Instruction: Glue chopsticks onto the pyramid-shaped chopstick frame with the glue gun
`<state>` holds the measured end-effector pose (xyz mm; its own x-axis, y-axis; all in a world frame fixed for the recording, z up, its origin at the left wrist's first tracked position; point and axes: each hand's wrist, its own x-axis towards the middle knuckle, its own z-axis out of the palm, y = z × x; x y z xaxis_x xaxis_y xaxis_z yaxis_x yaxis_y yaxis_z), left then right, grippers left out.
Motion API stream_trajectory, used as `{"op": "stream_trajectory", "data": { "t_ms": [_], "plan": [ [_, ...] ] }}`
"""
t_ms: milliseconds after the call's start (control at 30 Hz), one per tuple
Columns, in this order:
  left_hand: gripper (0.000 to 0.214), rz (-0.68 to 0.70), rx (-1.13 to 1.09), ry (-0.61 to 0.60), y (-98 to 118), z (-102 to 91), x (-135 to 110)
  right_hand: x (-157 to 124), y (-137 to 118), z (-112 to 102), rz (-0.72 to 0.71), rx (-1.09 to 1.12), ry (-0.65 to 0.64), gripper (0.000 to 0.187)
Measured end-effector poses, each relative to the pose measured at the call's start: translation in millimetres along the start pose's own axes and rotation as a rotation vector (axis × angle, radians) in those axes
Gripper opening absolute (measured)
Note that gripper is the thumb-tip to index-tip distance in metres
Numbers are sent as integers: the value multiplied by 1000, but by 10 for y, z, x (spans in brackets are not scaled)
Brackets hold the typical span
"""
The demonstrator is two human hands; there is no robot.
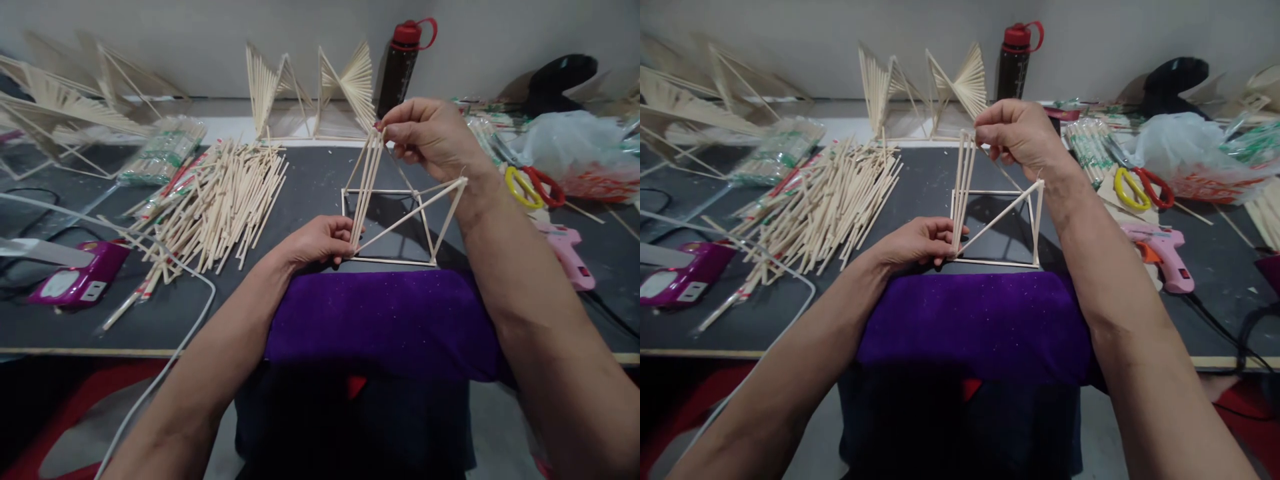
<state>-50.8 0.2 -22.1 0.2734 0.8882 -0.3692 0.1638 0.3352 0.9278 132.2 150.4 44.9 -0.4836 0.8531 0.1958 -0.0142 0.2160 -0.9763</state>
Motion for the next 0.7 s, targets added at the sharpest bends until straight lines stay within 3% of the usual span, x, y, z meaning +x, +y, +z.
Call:
{"op": "stream_trajectory", "data": {
  "t_ms": [167,700],
  "plan": [
    [36,3,7,4,-19,-6,7,-6,-11,13,-15,18,10,17],
    [34,-2,-6,12,5,5,-7,7,14,1,-47,8,-9,16]
  ]
}}
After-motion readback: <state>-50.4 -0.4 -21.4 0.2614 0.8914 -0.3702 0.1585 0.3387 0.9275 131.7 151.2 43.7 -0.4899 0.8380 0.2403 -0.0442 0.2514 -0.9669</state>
